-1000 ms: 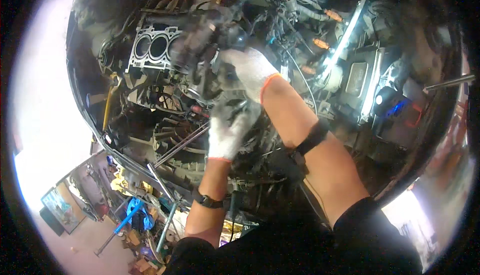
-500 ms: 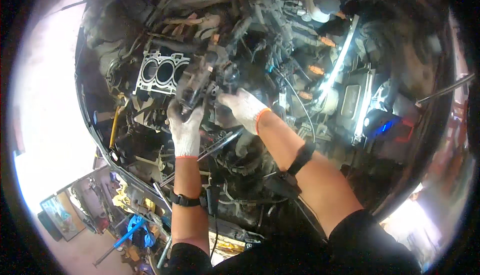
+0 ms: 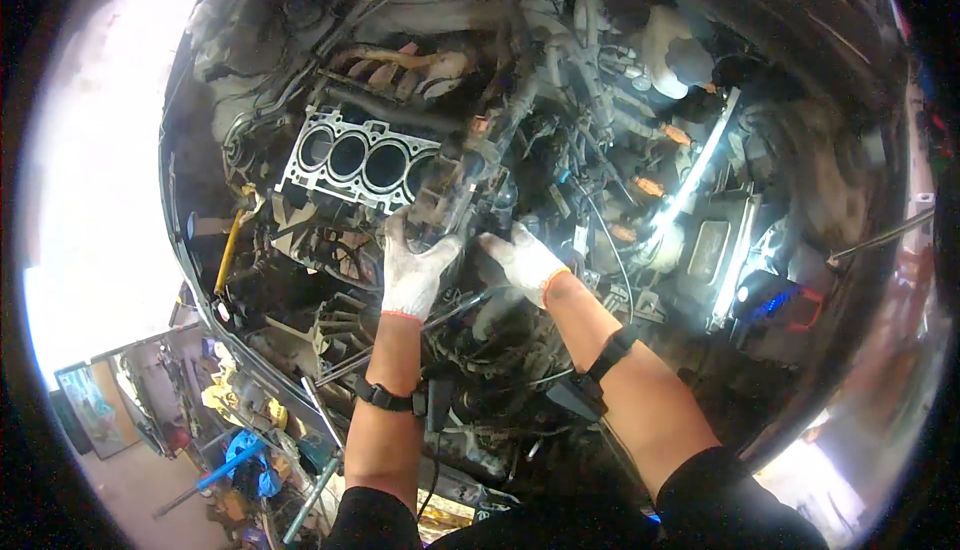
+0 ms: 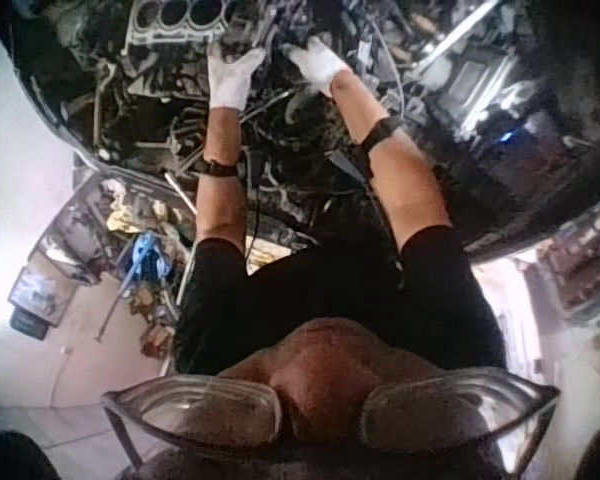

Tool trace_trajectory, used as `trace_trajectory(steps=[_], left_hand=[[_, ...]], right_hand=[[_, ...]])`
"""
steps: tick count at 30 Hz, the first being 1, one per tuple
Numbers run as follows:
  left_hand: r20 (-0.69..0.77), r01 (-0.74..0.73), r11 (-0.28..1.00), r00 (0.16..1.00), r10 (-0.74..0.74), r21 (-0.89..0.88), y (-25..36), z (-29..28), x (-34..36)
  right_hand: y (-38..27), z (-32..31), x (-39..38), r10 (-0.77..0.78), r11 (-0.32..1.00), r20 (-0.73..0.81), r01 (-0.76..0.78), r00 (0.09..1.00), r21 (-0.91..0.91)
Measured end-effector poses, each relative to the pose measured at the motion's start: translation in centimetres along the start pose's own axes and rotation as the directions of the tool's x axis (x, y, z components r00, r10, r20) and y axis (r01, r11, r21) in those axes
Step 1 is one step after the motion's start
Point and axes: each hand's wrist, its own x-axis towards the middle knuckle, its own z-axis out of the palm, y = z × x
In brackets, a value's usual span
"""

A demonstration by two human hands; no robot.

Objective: Removing and inspecting components of a car engine with the cylinder head removed.

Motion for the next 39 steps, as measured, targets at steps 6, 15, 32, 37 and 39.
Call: trace_trajectory(steps=[6, 15, 32, 37, 39], left_hand=[[0.040, 0.201, 0.943, 0.980, -0.197, -0.267, 0.1, 1.5, -1.0], [0.045, 0.105, 0.993, 0.993, -0.107, 0.053, -3.3, -0.3, 0.1], [0.030, -0.119, 0.946, 0.993, 0.115, 0.302, -0.6, -1.8, -7.6], [0.082, -0.034, 0.959, 0.997, 0.011, 0.280, 1.4, -3.3, -13.8], [0.145, -0.071, 0.973, 0.989, 0.040, 0.218, 1.7, -3.4, -15.9]], right_hand=[[-2.9, -0.3, -3.1, 0.022, 0.912, -0.162, -0.086, 0.987, -0.402], [-4.9, -3.5, -12.5, -0.159, 0.931, -0.001, 0.149, 0.987, -0.332], [8.5, -12.0, -27.8, 0.186, 0.398, -0.234, -0.291, 0.954, -0.870], [7.0, -10.3, -28.0, 0.199, 0.348, -0.293, -0.347, 0.935, -0.871], [4.5, -9.9, -30.2, 0.207, 0.291, -0.301, -0.353, 0.931, -0.889]])
